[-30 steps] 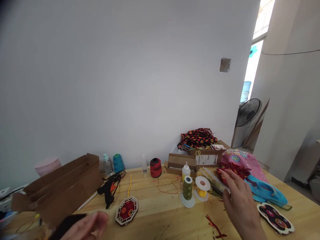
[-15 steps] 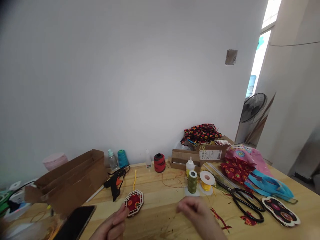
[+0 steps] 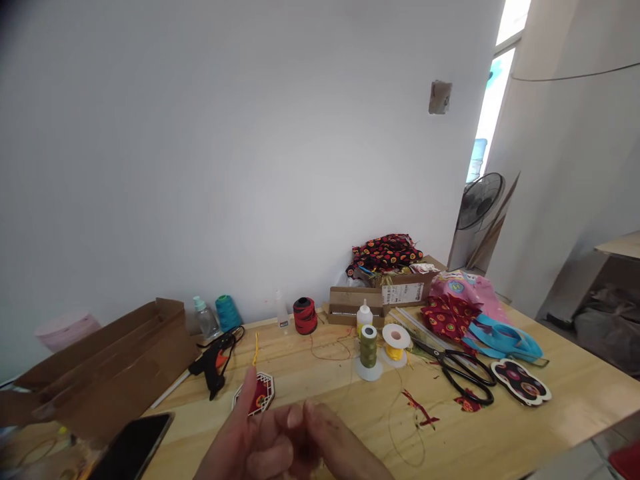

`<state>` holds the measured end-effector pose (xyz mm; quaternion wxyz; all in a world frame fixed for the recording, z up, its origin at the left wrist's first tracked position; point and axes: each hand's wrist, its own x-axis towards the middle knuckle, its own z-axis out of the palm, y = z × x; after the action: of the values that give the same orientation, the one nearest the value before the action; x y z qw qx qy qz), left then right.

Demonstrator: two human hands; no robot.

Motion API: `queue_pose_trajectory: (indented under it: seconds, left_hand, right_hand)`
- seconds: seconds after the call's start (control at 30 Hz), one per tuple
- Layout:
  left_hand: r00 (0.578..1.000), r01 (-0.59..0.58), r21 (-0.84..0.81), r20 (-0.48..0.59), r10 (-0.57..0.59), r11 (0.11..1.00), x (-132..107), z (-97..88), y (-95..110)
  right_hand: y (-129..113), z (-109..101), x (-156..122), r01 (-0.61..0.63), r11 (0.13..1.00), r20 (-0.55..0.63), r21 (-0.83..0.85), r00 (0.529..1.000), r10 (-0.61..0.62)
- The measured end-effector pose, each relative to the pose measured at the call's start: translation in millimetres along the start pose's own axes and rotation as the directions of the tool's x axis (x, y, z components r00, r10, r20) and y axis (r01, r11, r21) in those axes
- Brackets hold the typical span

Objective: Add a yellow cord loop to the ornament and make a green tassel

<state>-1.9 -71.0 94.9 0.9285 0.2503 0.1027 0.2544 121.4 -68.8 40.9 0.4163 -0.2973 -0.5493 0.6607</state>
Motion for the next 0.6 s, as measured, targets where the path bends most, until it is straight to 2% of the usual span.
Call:
queue_pose_trajectory:
  seconds: [0.1, 0.17, 0.23, 0.3, 0.37, 0.53, 0.6]
  left_hand:
    - [0.997, -0.04, -0.041, -0.064, 0.037, 0.998, -5.0, -1.8, 4.7]
    - [0.997, -0.02, -0.049, -0.081, 0.016, 0.999, -3.8, -3.1, 6.2]
    - [0.997, 0.012, -0.051, -0.078, -0.016, 0.999, -0.1, -3.0, 6.6]
    - [0.997, 0.022, -0.051, -0.075, -0.026, 0.998, 4.4, -1.2, 6.5]
    - [0.998, 0.016, -0.059, -0.056, -0.019, 0.998, 8.4, 1.6, 5.6]
    - [0.992, -0.008, -0.112, 0.121, 0.022, 0.994, 14.9, 5.6, -3.3]
    - [0.991, 0.012, -0.149, 0.13, 0.008, 0.989, 14.4, 6.1, -8.2]
  right_hand:
    - [-14.8, -21.2, -2.6, 0.007, 0.993, -0.155, -0.115, 0.988, -0.025]
    - [-24.7, -34.5, -2.5, 0.062, 0.978, -0.279, -0.2, 0.953, -0.118]
    - [-30.4, -43.8, -1.6, 0.093, 0.954, -0.33, -0.283, 0.925, -0.188]
    - [-30.6, -48.2, -1.1, 0.099, 0.934, -0.335, -0.343, 0.916, -0.22]
    - [-25.3, -48.0, -0.9, 0.086, 0.931, -0.312, -0.356, 0.928, -0.205]
    - [0.4, -33.4, 2.5, 0.064, 0.962, -0.247, -0.265, 0.96, -0.132]
    - [10.3, -28.0, 3.8, 0.057, 0.971, -0.22, -0.232, 0.969, -0.109]
